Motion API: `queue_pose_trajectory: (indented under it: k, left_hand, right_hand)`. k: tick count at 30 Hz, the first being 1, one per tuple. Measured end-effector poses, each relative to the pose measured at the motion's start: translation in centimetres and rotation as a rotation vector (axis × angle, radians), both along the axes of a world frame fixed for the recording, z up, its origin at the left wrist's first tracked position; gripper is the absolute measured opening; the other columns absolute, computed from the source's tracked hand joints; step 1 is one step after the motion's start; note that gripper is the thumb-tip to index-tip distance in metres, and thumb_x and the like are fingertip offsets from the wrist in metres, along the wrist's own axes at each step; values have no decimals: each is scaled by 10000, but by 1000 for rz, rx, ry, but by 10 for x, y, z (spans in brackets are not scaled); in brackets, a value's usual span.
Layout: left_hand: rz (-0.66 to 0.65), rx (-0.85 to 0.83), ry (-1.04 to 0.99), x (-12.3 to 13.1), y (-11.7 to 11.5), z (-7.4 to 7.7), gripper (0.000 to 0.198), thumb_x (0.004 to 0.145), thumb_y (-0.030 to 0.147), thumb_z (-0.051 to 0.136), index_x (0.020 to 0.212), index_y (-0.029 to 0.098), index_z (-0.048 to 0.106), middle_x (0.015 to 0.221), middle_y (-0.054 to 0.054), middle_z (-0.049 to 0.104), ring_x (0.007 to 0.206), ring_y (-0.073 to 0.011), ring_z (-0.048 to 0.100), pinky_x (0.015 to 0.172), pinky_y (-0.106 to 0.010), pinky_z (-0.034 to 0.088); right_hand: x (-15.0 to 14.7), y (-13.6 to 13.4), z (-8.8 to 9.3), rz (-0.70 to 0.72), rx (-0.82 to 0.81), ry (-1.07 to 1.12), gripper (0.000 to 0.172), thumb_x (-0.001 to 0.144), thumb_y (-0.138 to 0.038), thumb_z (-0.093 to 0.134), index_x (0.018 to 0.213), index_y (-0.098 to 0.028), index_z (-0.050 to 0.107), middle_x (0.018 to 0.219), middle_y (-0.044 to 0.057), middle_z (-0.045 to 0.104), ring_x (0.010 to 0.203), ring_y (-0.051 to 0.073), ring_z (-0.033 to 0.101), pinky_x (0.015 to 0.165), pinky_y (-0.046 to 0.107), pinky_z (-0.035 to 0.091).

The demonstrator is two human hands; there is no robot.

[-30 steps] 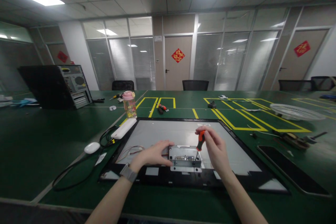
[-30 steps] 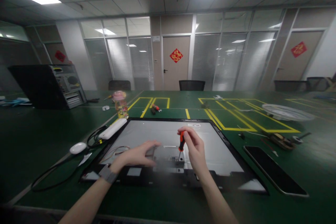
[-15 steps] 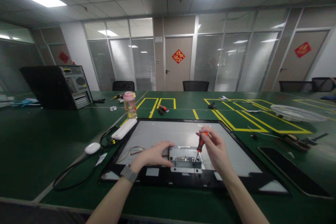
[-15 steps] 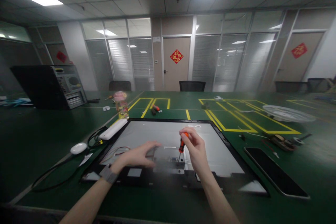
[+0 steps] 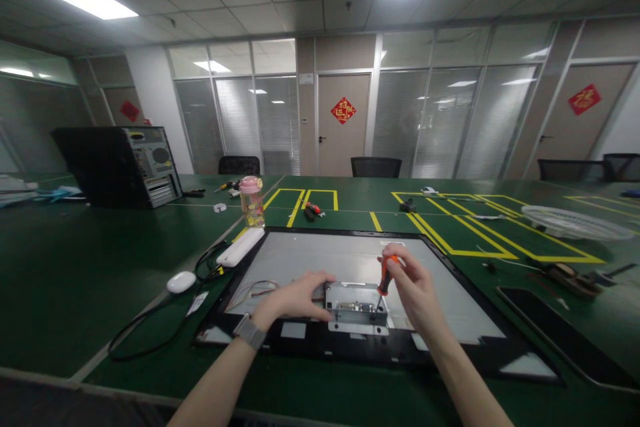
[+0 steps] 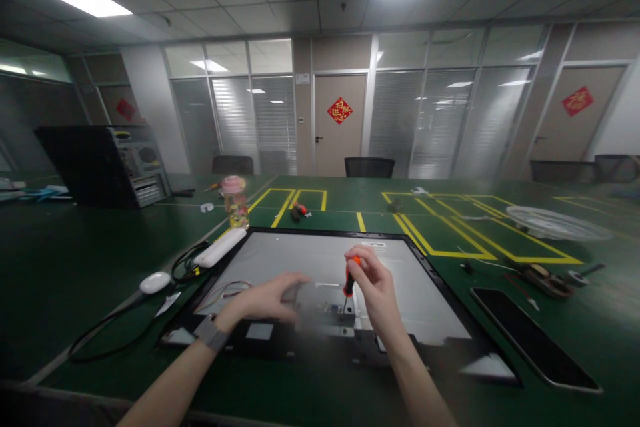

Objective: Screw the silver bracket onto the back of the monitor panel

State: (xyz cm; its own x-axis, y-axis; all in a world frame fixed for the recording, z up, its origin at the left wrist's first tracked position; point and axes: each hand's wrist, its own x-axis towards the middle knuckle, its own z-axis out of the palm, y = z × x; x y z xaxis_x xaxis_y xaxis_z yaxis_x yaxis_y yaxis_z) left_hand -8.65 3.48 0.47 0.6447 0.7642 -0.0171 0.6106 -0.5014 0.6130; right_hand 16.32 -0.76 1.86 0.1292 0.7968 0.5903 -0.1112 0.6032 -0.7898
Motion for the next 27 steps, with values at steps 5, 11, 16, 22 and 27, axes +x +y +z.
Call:
queue_pose_trajectory:
  k: [5, 11, 16, 22, 27]
  left_hand:
    - [-2, -4, 11, 0, -1, 1, 818, 633, 402, 790, 1355, 242, 441, 1363, -72, 479, 1265, -303, 440, 1071, -376, 336]
    - [-12, 0, 9, 0, -1, 3, 810, 638, 408, 790, 1353, 246, 446, 1362, -75, 474, 1258, -304, 444, 1065, -382, 341]
    - [-19, 2, 4, 0, -2, 4, 797, 643, 388, 787, 1349, 234, 450, 1343, -74, 493, 1249, -297, 450, 1060, -373, 343]
    - [-31, 0, -4, 0, -2, 5, 797, 645, 387, 787, 1351, 242, 448, 1348, -74, 484, 1248, -293, 447, 1065, -378, 335]
    - [-28, 5, -8, -1, -1, 4, 789, 641, 396, 788, 1342, 247, 459, 1313, -73, 506, 1225, -301, 464, 1043, -384, 356]
  right_hand:
    - [-4, -5, 4, 77, -41, 65, 228, 876, -422, 576, 1016, -259, 653, 878, 34, 601, 774, 199, 592, 674, 319, 465]
    - [-6, -5, 6, 74, 15, 67, 171, 850, -405, 619, 900, -249, 668, 870, 29, 611, 804, 195, 585, 730, 319, 455]
    - [-1, 0, 0, 41, -18, 40, 167, 808, -378, 684, 930, -263, 679, 932, 23, 606, 842, 193, 595, 750, 304, 455]
    - [-2, -3, 4, 73, -11, 67, 239, 860, -441, 591, 968, -248, 680, 907, 52, 627, 811, 218, 606, 717, 337, 471]
    - [0, -2, 2, -1, 29, -5, 180, 816, -400, 663, 908, -248, 686, 933, 48, 613, 873, 217, 584, 767, 326, 475]
